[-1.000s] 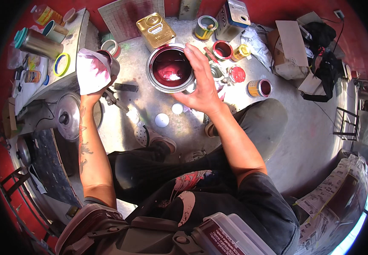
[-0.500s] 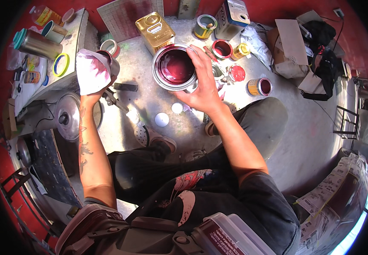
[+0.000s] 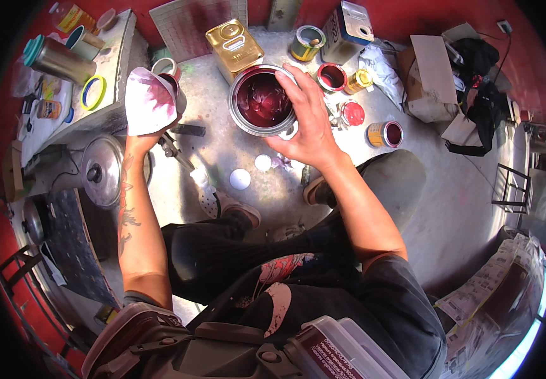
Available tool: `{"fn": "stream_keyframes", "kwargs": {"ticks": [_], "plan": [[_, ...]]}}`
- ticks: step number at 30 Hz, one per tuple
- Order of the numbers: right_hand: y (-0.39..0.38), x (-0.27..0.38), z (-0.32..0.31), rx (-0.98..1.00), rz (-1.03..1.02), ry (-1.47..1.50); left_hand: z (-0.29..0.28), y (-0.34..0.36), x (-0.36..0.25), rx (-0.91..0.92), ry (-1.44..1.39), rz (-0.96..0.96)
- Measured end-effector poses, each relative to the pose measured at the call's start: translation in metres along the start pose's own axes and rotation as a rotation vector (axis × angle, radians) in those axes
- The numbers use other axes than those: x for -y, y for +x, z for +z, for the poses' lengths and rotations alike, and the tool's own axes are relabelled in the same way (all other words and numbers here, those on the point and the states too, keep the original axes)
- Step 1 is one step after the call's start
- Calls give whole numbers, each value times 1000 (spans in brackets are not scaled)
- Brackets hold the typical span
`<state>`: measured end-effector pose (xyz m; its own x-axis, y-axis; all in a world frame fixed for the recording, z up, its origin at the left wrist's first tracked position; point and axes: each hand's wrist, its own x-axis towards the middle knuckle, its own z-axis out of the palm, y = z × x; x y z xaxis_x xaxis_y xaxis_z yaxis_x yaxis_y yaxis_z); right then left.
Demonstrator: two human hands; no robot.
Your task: The person pours dark red paint from a can into a white plastic funnel, then uses a stick to stir the paint inside the funnel. The person then pours the mixed paint from the funnel into a metal paint can.
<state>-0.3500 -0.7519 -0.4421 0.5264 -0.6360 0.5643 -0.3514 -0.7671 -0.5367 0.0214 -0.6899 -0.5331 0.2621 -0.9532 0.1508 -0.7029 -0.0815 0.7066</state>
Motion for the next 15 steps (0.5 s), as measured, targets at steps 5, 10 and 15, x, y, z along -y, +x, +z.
{"fn": "stream_keyframes", "kwargs": {"ticks": [5, 10, 15], "plan": [[30, 8, -17, 19, -110, -150, 8, 4, -29, 112, -19, -19], [67, 17, -32, 36, -264, -249, 12, 8, -63, 171, 7, -5], [101, 33, -45, 58, -374, -356, 19, 15, -75, 233, 20, -55]]}}
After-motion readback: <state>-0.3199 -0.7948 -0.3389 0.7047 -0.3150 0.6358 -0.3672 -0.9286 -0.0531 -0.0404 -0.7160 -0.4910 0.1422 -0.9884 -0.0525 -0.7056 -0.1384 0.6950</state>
